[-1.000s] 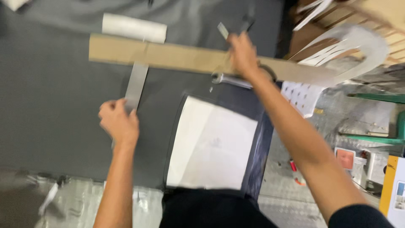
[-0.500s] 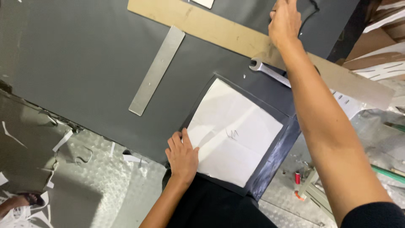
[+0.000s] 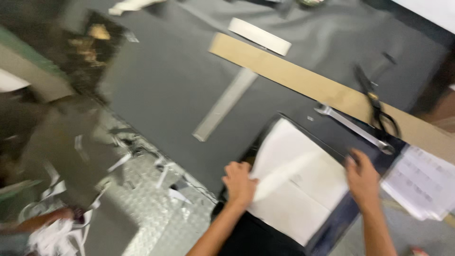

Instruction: The person places a paper pattern on a dark fabric sheet, secures it with a metal ruler and a wrench, and uses a long cardboard strip to align the cut line. They then use shears to cut the fabric along the pattern edge and stack the cut piece with other fabric pieces.

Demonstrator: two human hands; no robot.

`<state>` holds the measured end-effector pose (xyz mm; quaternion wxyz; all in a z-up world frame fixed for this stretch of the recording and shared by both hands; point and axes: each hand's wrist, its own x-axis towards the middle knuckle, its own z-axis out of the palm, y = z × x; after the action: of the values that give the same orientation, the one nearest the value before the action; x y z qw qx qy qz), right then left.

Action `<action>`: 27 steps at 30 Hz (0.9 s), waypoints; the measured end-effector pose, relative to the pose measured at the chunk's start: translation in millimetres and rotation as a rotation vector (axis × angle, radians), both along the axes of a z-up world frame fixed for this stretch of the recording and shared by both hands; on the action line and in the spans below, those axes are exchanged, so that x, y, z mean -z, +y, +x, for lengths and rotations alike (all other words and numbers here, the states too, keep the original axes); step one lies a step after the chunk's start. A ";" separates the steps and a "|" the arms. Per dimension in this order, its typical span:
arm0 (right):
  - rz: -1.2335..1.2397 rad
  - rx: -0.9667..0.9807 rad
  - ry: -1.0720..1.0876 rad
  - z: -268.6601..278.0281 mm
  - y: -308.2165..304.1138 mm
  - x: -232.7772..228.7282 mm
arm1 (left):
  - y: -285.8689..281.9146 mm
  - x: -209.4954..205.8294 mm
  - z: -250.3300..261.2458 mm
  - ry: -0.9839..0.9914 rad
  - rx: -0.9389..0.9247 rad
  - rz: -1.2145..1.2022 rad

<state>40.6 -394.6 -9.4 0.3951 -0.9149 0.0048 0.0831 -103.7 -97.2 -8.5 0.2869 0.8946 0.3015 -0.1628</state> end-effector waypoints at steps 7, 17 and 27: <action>-0.026 0.097 -0.005 -57.0 -39.3 37.1 | 25.7 -36.5 22.0 -0.149 0.238 -0.092; 0.132 0.049 0.140 -101.0 65.6 -3.9 | 156.8 -67.1 133.9 -0.337 0.282 0.386; -0.143 0.076 0.078 -33.2 80.7 1.4 | 109.7 9.3 -22.9 -0.359 -0.433 -0.059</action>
<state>7.4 -313.9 -10.8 0.3313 -0.9359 0.0608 0.1028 -126.6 12.5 -17.8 0.3897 0.8152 0.4250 0.0546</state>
